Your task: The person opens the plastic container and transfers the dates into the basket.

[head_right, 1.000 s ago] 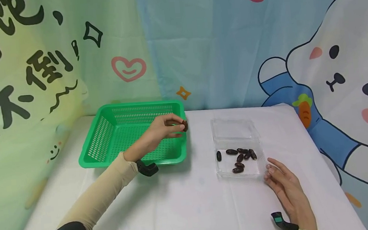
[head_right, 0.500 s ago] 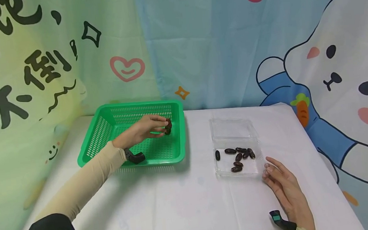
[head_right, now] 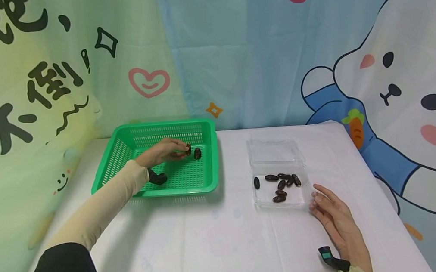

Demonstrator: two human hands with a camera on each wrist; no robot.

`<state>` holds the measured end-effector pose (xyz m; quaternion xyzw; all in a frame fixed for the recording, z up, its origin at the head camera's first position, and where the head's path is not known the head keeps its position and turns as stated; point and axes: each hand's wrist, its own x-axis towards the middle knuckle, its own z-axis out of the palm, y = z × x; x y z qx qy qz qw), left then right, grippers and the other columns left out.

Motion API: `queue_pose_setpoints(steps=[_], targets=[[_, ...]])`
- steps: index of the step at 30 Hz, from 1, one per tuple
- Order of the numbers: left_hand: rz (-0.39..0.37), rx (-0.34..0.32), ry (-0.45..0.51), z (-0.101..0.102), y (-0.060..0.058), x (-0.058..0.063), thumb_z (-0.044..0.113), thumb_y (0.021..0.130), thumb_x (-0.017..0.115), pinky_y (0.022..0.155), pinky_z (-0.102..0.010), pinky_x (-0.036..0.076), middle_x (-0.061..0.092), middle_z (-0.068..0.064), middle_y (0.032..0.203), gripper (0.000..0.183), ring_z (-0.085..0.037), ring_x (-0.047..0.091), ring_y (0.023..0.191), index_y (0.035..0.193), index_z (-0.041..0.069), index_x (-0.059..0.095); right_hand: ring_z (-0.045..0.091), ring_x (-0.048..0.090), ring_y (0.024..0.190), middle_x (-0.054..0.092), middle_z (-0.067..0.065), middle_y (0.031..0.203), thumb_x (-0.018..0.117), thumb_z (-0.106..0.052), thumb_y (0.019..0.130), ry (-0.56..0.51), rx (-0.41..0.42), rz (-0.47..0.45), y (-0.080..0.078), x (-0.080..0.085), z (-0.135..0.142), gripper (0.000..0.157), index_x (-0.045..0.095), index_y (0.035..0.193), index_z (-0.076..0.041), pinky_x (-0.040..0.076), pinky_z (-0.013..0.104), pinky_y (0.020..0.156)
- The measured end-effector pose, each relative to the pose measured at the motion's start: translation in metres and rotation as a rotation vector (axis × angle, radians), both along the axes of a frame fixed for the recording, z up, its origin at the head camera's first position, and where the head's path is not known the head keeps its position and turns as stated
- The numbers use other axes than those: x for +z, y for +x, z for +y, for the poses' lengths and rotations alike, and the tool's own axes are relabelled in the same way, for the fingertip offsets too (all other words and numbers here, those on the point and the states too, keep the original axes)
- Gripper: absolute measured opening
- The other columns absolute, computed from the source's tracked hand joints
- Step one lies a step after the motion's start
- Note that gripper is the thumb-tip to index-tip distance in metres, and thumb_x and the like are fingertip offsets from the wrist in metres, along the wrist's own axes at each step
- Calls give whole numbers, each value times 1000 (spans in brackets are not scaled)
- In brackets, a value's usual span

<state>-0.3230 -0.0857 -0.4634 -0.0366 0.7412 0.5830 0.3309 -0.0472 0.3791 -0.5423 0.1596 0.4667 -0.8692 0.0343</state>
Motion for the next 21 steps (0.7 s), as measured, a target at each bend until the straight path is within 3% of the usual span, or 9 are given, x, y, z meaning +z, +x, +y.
queue_pose_setpoints(steps=[4,14,17,21], targets=[[29,-32,-26,-3,-5,-7,5,103,63,113,-46,51,65,-13,120,29,-31,69,113,128,-9,65,7,66,97,68,-6,113,55,0,106,-14,5,14,1,0,1,43,64,139,-27,60,22,89],[130,-88,-148,-8,-2,-15,11,102,65,103,-45,58,71,-20,122,21,-37,70,114,113,-6,71,8,67,96,66,-5,113,52,1,107,-26,33,28,5,-3,1,42,65,136,-27,60,22,89],[157,-87,-173,-6,-1,-15,12,101,66,96,-43,60,74,-18,116,18,-35,71,105,104,-4,74,9,67,96,67,-5,113,51,1,107,-36,32,28,4,-3,1,42,65,136,-26,60,23,90],[200,-60,-242,-2,-3,-17,14,100,70,79,-38,59,70,-8,91,23,-23,67,80,78,6,64,8,67,97,67,-5,114,53,-1,107,-21,29,29,1,-2,1,41,64,138,-27,60,22,91]])
